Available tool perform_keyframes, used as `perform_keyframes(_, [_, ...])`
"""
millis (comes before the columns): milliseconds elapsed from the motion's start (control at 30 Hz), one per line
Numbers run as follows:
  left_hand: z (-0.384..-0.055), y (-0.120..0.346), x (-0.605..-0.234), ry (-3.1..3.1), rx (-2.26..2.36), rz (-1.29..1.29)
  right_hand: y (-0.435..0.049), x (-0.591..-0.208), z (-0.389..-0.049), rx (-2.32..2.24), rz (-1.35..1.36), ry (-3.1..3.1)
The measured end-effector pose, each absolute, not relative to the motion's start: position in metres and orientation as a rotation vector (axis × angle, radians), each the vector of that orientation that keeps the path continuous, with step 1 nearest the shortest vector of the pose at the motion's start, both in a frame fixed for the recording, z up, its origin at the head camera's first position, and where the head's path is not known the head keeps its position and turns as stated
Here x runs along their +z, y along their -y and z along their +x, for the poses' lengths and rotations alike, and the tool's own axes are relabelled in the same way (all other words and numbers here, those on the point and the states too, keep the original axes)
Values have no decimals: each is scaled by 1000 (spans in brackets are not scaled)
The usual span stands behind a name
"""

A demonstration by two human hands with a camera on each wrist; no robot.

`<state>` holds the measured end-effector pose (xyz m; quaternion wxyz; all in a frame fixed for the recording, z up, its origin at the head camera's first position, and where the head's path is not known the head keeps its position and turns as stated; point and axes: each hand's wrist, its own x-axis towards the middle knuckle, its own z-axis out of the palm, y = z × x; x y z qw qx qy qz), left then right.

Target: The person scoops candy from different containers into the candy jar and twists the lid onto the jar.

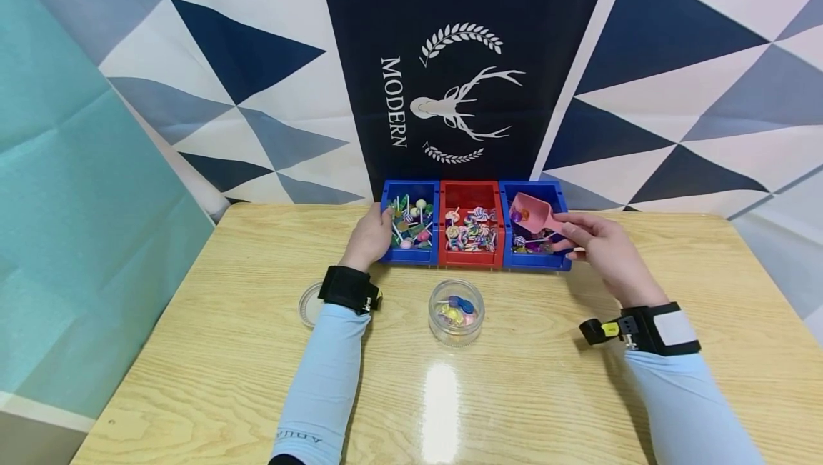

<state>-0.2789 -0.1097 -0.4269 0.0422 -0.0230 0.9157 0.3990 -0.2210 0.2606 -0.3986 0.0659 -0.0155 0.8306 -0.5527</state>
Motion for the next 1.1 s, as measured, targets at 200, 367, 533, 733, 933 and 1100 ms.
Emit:
perform_keyframes(200, [-279, 109, -427, -2804, 1221, -74, -269, -399, -221, -1744, -14, -2437])
perform_keyframes(367, [-280, 109, -427, -2802, 1224, -72, -272, -398, -222, -1834, 32, -2363])
perform_keyframes(533, [-281, 110, -429, -2796, 1222, -78, -273, -397, -222, -1949, 58, -2255])
perform_keyframes(733, [-281, 110, -429, -2801, 1222, -75, -275, -396, -221, -2081, 84, -2188])
perform_keyframes(933, [-281, 110, -429, -2800, 1222, -66, -276, -395, -218, -2360, 32, -1946])
perform_keyframes(1100, [-281, 111, -430, -2801, 1225, -59, -276, -393, -217, -2537, 5, -1684])
